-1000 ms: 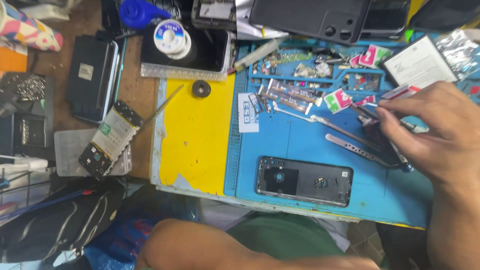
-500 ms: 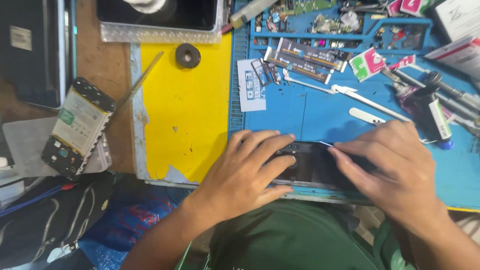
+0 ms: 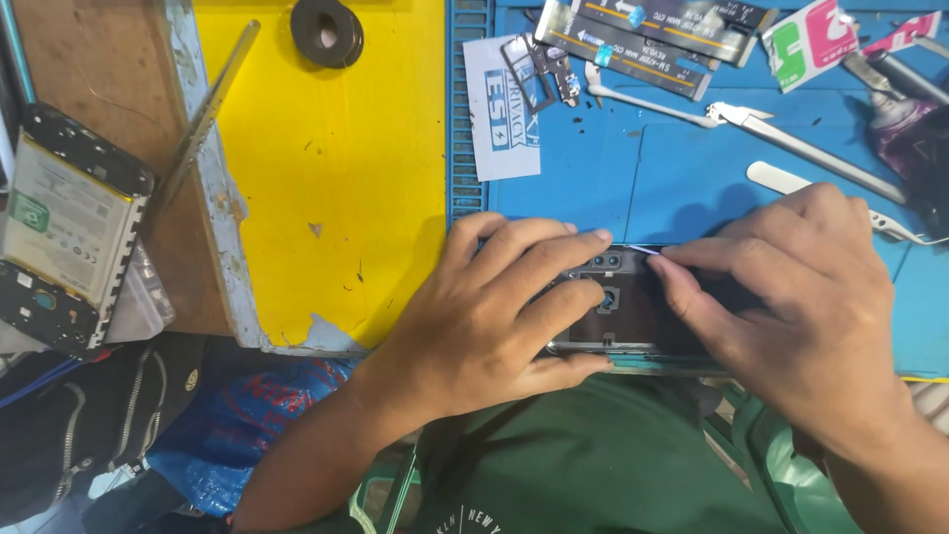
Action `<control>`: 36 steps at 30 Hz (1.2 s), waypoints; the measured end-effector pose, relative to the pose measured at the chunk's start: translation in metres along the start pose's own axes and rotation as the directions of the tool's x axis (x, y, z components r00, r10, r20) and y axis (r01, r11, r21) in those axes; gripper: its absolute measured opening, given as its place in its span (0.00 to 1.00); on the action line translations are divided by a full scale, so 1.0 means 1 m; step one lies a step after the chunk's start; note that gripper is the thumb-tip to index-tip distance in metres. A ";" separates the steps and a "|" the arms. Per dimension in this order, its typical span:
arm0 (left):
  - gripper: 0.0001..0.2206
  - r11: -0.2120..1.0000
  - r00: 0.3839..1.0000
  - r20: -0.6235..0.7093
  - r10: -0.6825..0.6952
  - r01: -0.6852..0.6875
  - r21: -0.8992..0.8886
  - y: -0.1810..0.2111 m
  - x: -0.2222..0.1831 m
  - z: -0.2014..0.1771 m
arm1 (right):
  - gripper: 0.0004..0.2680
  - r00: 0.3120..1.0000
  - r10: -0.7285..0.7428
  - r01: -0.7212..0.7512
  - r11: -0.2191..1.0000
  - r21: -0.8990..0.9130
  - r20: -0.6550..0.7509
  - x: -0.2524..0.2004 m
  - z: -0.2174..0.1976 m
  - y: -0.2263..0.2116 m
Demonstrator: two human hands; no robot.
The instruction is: Reassembling a mobile phone by placing small internal components and screws using tweezers at a repair station.
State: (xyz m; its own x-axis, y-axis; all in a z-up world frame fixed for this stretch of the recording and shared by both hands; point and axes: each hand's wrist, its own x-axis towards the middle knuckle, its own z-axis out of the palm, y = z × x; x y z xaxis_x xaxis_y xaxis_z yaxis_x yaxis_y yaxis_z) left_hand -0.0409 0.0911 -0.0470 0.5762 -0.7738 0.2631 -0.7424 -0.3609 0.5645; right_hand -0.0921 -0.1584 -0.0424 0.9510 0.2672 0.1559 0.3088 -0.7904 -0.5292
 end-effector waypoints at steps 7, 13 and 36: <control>0.21 1.000 1.000 0.002 0.002 -0.002 0.007 -0.002 0.000 0.001 | 0.05 0.999 0.039 -0.038 0.999 0.006 -0.032 -0.003 0.005 -0.003; 0.23 0.998 1.000 0.021 0.004 -0.005 0.065 0.000 0.002 0.001 | 0.06 0.994 0.093 -0.094 0.995 -0.024 -0.051 -0.007 0.008 -0.007; 0.25 0.896 0.999 0.050 -0.014 -0.010 0.444 0.014 0.006 0.011 | 0.05 0.984 0.114 -0.112 0.993 0.024 -0.134 -0.005 0.013 -0.013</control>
State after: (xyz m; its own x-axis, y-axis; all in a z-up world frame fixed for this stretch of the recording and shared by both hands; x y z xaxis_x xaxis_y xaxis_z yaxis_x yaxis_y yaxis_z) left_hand -0.0521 0.0757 -0.0461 0.5684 -0.7940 0.2156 -0.8227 -0.5466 0.1559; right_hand -0.1008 -0.1419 -0.0471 0.9738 0.0992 0.2047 0.2000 -0.8017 -0.5633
